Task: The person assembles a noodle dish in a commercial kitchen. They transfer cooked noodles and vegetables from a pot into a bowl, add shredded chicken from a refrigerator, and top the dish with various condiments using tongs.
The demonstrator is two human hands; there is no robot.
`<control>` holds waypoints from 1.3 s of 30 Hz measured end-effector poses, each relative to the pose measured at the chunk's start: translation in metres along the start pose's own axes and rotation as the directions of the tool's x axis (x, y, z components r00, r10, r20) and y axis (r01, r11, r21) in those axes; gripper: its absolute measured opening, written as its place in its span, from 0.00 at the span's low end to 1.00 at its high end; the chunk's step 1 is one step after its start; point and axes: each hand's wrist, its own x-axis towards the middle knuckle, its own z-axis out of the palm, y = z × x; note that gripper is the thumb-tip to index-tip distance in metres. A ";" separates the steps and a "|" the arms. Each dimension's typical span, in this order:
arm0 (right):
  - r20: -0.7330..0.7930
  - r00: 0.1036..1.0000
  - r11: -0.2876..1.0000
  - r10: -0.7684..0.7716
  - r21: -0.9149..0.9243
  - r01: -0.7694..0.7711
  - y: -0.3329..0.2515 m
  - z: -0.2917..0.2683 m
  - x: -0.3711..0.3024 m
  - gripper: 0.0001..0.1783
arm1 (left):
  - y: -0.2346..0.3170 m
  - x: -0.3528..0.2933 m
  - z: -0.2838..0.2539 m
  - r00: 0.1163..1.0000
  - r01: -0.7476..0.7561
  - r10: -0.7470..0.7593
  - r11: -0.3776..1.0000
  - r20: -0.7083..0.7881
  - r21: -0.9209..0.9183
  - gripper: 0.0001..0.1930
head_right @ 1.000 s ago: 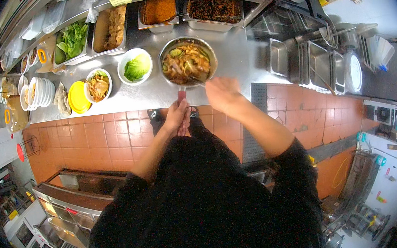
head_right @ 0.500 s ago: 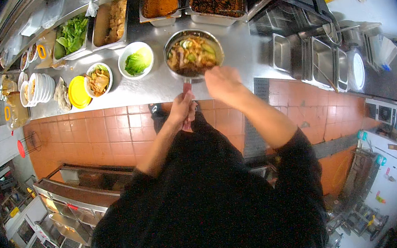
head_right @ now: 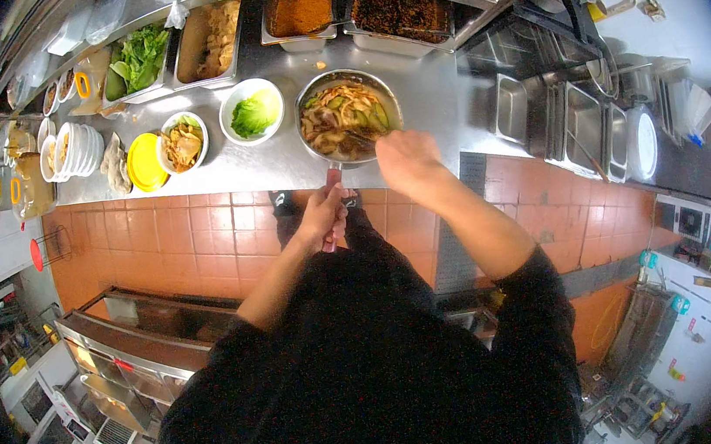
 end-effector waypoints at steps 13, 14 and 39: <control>0.098 0.995 0.998 -0.032 0.054 0.027 0.005 -0.017 0.002 0.14 | 0.032 -0.041 0.040 1.000 -0.028 0.029 0.999 -0.012 0.029 0.16; 0.153 0.986 0.996 -0.062 0.068 0.052 0.004 -0.016 0.000 0.15 | 0.033 -0.041 0.041 0.989 -0.142 0.143 0.988 -0.025 0.055 0.17; -0.039 0.996 0.976 0.076 0.210 -0.066 0.049 -0.026 -0.050 0.19 | -0.013 -0.047 0.009 0.995 0.016 -0.005 0.994 -0.101 0.104 0.17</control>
